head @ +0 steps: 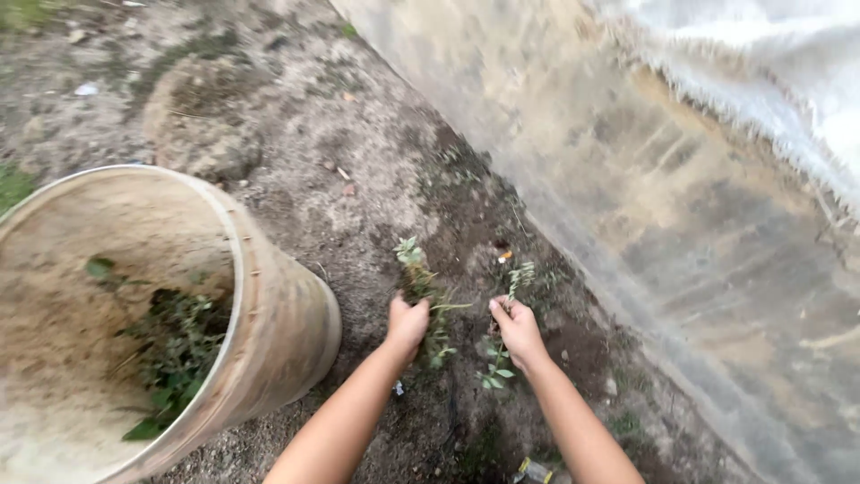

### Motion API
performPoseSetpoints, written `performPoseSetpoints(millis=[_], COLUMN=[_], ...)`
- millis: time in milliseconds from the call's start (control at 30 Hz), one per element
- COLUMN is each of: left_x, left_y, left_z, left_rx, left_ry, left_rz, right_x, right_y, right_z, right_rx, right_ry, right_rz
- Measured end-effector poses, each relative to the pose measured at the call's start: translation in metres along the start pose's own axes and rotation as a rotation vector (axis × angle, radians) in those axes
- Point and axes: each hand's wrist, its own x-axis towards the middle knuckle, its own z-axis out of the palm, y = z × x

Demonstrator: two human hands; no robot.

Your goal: Removing weeds from the ground by hand and placing them in a bucket.

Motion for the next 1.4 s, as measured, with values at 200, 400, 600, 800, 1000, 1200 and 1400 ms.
performPoseSetpoints(millis=[200,400,600,800,1000,1200,1400], left_x=[-0.044,-0.116,-0.145,-0.13,-0.192,-0.192,-0.109], left_y=[0.148,0.307,0.343,0.277,0.288,0.237,0.124], left_z=[0.012,-0.093,-0.237,-0.361,-0.405,-0.457,-0.5], left_rx=[-0.103,-0.009,-0.041,0.782,0.958,0.956,0.244], left_ry=[0.038,0.155,0.264,0.342,0.498,0.962,0.685], left_rz=[0.335,0.756,0.758,0.492,0.322,0.561,0.216], right_x=[-0.019,-0.08,-0.111,-0.148,-0.161,-0.155,-0.092], right_y=[-0.136,-0.276,-0.303,-0.311,-0.306,-0.296,-0.247], right_z=[0.076,0.192,0.329,0.405,0.393,0.364,0.341], right_rx=[0.406,0.346,0.279,-0.446,-0.928,-0.817,-0.411], right_ry=[-0.109,-0.148,-0.321,-0.647,-0.621,0.058,-0.299], right_rz=[-0.148,-0.371,-0.524,-0.626,-0.856,-1.174,-0.244])
